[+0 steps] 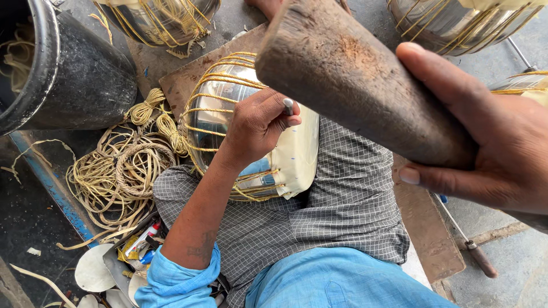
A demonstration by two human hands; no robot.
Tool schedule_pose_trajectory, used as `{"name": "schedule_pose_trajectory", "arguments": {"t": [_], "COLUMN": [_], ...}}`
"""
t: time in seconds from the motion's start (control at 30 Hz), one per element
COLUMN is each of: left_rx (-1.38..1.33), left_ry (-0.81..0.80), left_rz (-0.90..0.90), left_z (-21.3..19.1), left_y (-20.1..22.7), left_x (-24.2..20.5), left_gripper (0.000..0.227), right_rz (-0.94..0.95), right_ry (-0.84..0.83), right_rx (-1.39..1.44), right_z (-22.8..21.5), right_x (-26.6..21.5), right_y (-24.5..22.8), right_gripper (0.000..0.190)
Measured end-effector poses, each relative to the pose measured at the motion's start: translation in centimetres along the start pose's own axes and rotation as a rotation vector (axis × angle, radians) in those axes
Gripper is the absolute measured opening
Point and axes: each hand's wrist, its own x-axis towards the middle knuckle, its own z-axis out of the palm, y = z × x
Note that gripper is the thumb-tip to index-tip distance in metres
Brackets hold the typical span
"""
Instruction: The person is repairing and tuning drums by using a mallet to strike a metal tool against the drum's rim to tighten the skin while holding the instrument on their lap.
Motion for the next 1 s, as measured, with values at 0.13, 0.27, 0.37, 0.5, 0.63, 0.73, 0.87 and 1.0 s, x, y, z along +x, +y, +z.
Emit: {"name": "schedule_pose_trajectory", "arguments": {"t": [0.13,0.27,0.37,0.5,0.63,0.73,0.87,1.0], "left_rx": [0.003,0.087,0.152,-0.004,-0.210,-0.149,-0.116,-0.080], "left_ry": [-0.011,-0.026,-0.072,-0.174,-0.041,-0.024,-0.059,-0.091], "left_rz": [-0.009,0.016,0.119,-0.031,-0.209,-0.155,-0.110,-0.112], "left_z": [0.2,0.4,0.6,0.7,0.4,-0.1,0.0,-0.2], "left_y": [-0.3,-1.0,-1.6,-2.6,-2.1,-1.5,-1.0,-0.8], "left_x": [-0.3,-0.3,0.3,1.1,0.5,0.9,1.4,1.5], "left_gripper": [0.018,0.021,0.022,0.012,0.011,0.015,0.016,0.018], "right_rz": [-0.150,0.054,0.277,0.355,0.240,0.041,-0.243,-0.183], "right_ry": [0.037,-0.260,-0.485,-0.425,-0.173,-0.023,0.121,0.073], "right_rx": [0.061,-0.208,-0.366,-0.230,-0.155,-0.104,-0.014,0.001], "right_z": [-1.1,0.0,0.4,-0.6,-0.6,-0.3,0.2,0.1], "right_x": [0.6,2.8,3.8,3.5,1.6,1.1,1.3,1.6], "right_y": [-1.9,-3.7,-3.7,-1.8,0.7,2.4,3.1,2.7], "right_gripper": [0.109,0.110,0.113,0.125,0.134,0.131,0.116,0.115]}}
